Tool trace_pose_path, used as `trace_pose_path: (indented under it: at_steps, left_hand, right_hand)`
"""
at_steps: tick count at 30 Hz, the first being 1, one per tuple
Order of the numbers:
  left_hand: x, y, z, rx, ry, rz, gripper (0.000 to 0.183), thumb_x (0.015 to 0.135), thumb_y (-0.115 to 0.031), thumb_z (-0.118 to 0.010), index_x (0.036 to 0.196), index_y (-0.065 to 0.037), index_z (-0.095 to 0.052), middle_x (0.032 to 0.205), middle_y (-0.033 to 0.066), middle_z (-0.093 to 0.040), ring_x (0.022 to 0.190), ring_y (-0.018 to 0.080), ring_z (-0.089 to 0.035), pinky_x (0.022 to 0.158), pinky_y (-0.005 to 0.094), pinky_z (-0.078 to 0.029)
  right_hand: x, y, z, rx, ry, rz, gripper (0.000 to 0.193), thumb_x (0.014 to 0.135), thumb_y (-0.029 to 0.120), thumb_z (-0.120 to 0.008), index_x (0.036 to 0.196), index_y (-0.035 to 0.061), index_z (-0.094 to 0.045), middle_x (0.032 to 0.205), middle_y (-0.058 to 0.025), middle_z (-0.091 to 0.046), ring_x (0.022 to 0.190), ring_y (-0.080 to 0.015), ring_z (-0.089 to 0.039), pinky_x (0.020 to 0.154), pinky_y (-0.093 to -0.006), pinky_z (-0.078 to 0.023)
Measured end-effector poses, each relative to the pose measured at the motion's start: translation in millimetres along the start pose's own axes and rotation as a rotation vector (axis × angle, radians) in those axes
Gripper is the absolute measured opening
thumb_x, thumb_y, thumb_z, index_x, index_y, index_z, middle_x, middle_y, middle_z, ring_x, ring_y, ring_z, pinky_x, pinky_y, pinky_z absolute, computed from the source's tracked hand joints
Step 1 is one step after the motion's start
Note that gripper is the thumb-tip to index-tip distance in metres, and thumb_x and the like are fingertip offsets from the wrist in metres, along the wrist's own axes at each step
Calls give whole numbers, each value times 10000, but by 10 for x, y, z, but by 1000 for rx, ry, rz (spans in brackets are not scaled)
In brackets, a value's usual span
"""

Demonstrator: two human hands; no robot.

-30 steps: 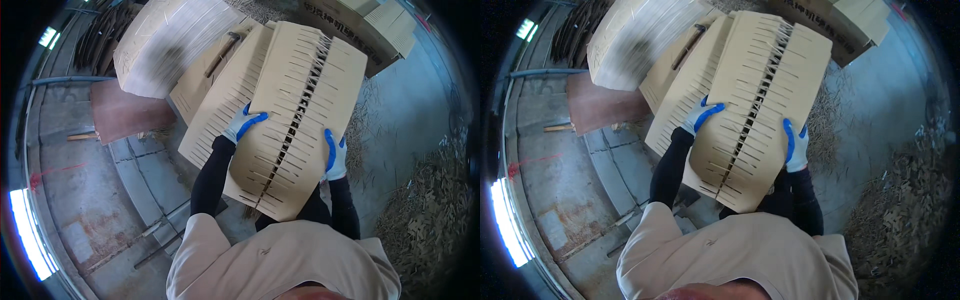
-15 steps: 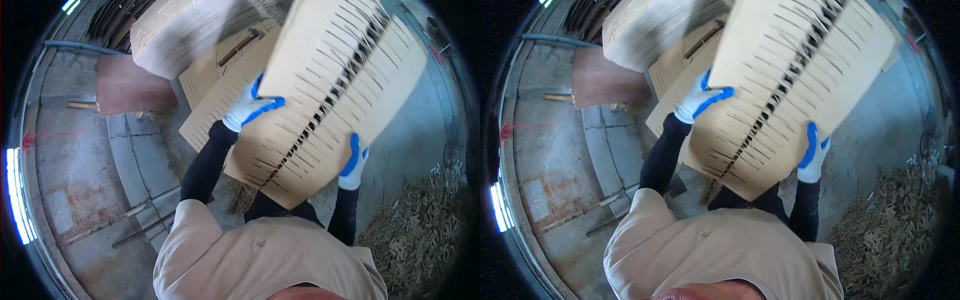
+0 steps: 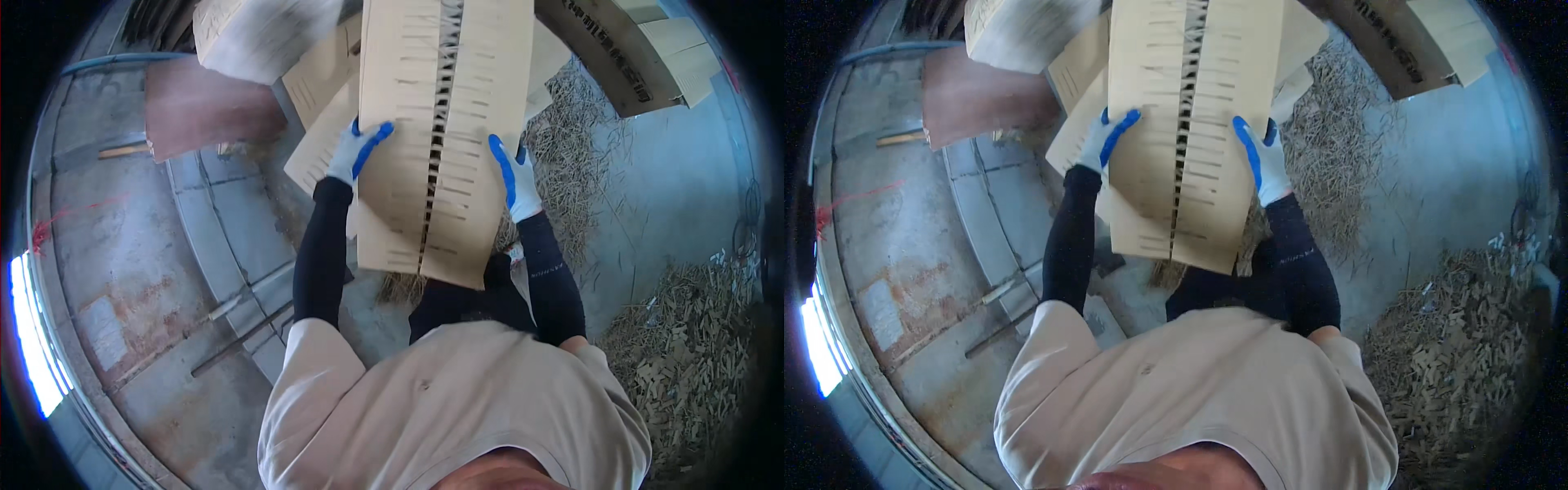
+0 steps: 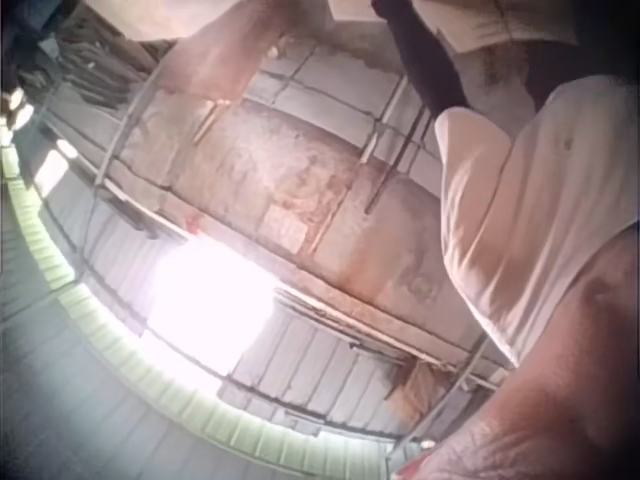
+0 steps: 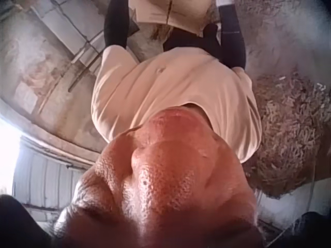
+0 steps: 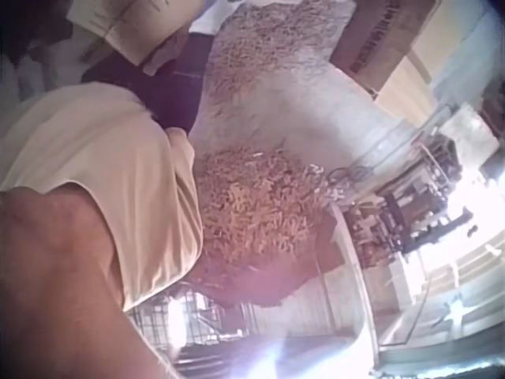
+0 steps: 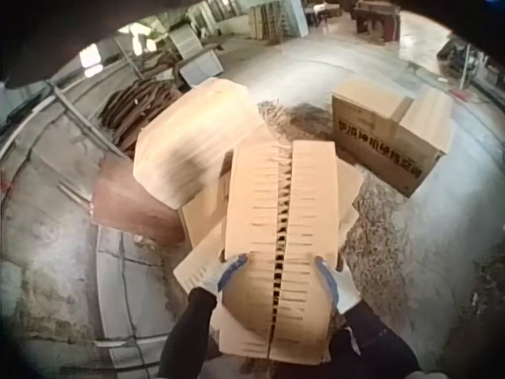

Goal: Organizing and checking stacks of corrugated cardboard inserts or dividers.

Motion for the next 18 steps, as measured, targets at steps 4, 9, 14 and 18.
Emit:
trace_pose_path:
  at_steps: [4,9,14,18]
  left_hand:
    - [-6,-270,-16,-103,90,87,497,792,-347,-768,1143,-23,-633,1016,52,-684,923,127,-619,825,284,-481]
    - [87,-153,-49,-28,58,24,509,795,-379,-758,1131,-15,-641,996,67,-691,912,140,-628,829,271,-477]
    - [92,-312,32,210,28,124,624,761,-486,-751,1139,0,-646,1030,110,-694,951,184,-646,845,295,-480]
    - [166,-416,94,382,175,187,662,764,-475,-755,1168,29,-612,1039,114,-685,921,160,-639,811,283,-486]
  right_hand:
    - [-97,-364,252,40,97,-77,558,890,136,-654,1364,9,-389,1219,-78,-571,1082,-152,-558,936,-283,-453]
    - [-188,-367,27,217,28,-99,567,872,-13,-613,1369,30,-344,1195,-126,-576,1058,-217,-603,949,-332,-493]
    - [-179,-242,-57,150,-1,-88,562,833,-72,-627,1329,3,-375,1146,-147,-594,957,-214,-644,867,-308,-540]
    - [-251,-249,-19,131,-62,-126,506,827,-72,-636,1284,-19,-426,1127,-142,-610,945,-215,-648,857,-307,-542]
Point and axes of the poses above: each hand's wrist, its own x-axis towards the middle knuckle, its own z-axis out of the back of the hand, y = z × x, the point moved 2 cm from there along x, towards the middle knuckle
